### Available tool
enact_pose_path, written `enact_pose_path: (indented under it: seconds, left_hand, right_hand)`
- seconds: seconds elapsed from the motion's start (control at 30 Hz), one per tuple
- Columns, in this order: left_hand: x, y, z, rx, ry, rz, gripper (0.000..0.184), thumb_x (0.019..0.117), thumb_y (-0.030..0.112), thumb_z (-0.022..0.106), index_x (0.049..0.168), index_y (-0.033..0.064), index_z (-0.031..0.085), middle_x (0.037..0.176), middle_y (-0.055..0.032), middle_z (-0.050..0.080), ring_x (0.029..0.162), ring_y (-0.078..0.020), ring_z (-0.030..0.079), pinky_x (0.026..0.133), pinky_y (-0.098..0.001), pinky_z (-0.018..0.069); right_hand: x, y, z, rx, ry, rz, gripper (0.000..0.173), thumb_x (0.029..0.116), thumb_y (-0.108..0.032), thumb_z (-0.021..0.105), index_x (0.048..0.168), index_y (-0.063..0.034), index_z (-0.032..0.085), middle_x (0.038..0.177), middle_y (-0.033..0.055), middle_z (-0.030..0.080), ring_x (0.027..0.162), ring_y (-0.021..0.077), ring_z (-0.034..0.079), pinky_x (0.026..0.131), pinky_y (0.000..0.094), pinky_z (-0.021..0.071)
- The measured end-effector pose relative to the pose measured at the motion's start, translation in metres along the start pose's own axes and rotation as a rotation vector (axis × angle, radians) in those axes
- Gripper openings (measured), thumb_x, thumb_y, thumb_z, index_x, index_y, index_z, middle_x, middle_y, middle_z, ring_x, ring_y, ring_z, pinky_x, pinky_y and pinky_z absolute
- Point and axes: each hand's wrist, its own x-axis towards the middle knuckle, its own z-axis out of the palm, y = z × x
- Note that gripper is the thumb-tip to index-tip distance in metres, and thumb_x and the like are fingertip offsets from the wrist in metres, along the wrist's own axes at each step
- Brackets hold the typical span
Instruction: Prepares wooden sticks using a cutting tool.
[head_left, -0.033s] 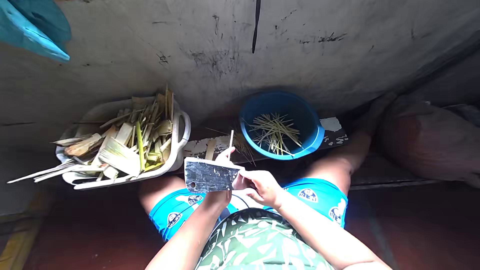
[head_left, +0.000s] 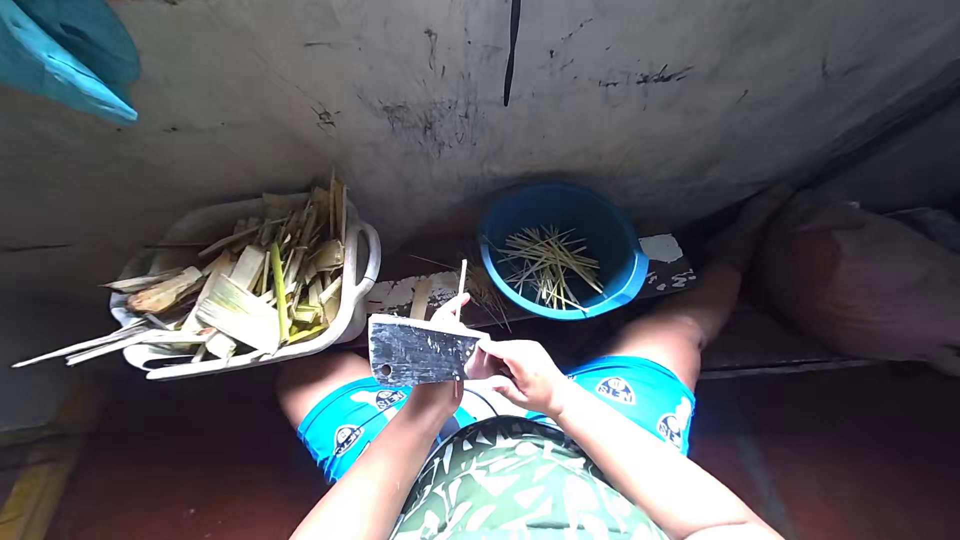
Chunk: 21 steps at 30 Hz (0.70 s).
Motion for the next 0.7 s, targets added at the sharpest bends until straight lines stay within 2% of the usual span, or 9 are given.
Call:
enact_pose_path:
  seconds: [0.13,0.23,0.3,0.37,0.43,0.47,0.53,0.63,0.7]
  left_hand:
    - [-0.012,0.004,0.007,-0.082,0.034,-0.051,0.048,0.0967,-0.002,0.052,0.144,0.0043,0.049,0.111,-0.0025,0.069,0.093,-0.0085,0.068,0.081,-0.0262,0.059]
    - [-0.018,0.007,0.014,-0.124,0.137,-0.085,0.044,0.0928,-0.009,0.052,0.133,0.0092,0.057,0.09,0.0029,0.071,0.073,-0.0043,0.067,0.066,-0.0212,0.0579]
    - [-0.019,0.008,0.013,-0.118,0.133,-0.1,0.045,0.0934,-0.008,0.051,0.135,0.0083,0.057,0.088,0.0023,0.07,0.07,-0.0044,0.065,0.065,-0.0207,0.0566]
    - [-0.019,0.01,0.017,-0.111,0.184,-0.144,0.028,0.0966,-0.008,0.049,0.11,0.0096,0.065,0.068,0.005,0.063,0.054,-0.0009,0.054,0.052,-0.0164,0.0456]
    - [-0.016,0.011,0.018,-0.112,0.161,-0.182,0.031,0.101,-0.004,0.043,0.081,0.0131,0.06,0.056,0.0073,0.05,0.045,0.001,0.039,0.044,-0.0139,0.0322]
    - [-0.015,0.01,0.017,-0.114,0.136,-0.184,0.034,0.1031,-0.002,0.04,0.078,0.0134,0.057,0.055,0.0074,0.048,0.044,0.0009,0.037,0.043,-0.0136,0.0308]
    - [-0.014,0.008,0.015,-0.12,0.088,-0.169,0.031,0.1071,0.002,0.037,0.084,0.013,0.054,0.057,0.0074,0.045,0.044,0.0005,0.036,0.042,-0.0132,0.031]
    - [-0.015,0.005,0.013,-0.082,0.122,-0.126,0.032,0.1008,-0.004,0.043,0.079,0.0139,0.058,0.057,0.008,0.051,0.046,0.0015,0.04,0.045,-0.0139,0.0334]
    - [-0.02,0.022,0.025,-0.012,0.236,-0.174,0.023,0.0956,-0.012,0.046,0.094,0.0063,0.06,0.069,0.0023,0.061,0.056,-0.001,0.054,0.054,-0.0158,0.047]
  right_hand:
    - [0.003,0.002,-0.005,-0.045,0.009,0.0,0.061,0.1072,-0.052,0.04,0.119,0.0025,0.064,0.085,0.013,0.071,0.074,0.0178,0.069,0.069,0.0329,0.0588]
    - [0.004,0.004,-0.008,-0.071,0.011,-0.003,0.061,0.1074,-0.052,0.04,0.119,0.0028,0.065,0.082,0.0121,0.069,0.071,0.0177,0.067,0.068,0.0325,0.0578]
    - [0.005,0.004,-0.009,-0.086,0.007,0.006,0.061,0.1072,-0.052,0.04,0.118,0.0024,0.065,0.081,0.0117,0.07,0.07,0.0175,0.067,0.067,0.0327,0.0579]
    - [0.006,0.006,-0.01,-0.106,0.01,0.029,0.062,0.1071,-0.052,0.041,0.118,0.0034,0.065,0.083,0.0122,0.07,0.071,0.0179,0.068,0.067,0.0331,0.0583]
    - [0.007,0.011,-0.014,-0.133,0.016,0.057,0.062,0.1073,-0.051,0.041,0.119,0.0045,0.065,0.085,0.0132,0.072,0.073,0.0186,0.07,0.068,0.0338,0.0592]
    - [0.007,0.014,-0.016,-0.142,0.018,0.07,0.062,0.1074,-0.051,0.041,0.119,0.0049,0.065,0.085,0.0132,0.072,0.073,0.0186,0.07,0.068,0.0339,0.0592]
    - [0.007,0.017,-0.018,-0.135,0.029,0.09,0.062,0.1074,-0.051,0.041,0.119,0.0052,0.065,0.084,0.0128,0.071,0.072,0.0181,0.069,0.067,0.0338,0.0588]
    - [0.004,0.016,-0.02,-0.08,0.005,0.078,0.062,0.1076,-0.051,0.04,0.12,0.0045,0.064,0.087,0.0129,0.072,0.075,0.0175,0.07,0.069,0.0335,0.0595]
    - [0.001,0.011,-0.018,-0.043,-0.022,0.04,0.062,0.1077,-0.052,0.039,0.119,0.0034,0.065,0.086,0.0133,0.071,0.075,0.0182,0.07,0.069,0.0338,0.059]
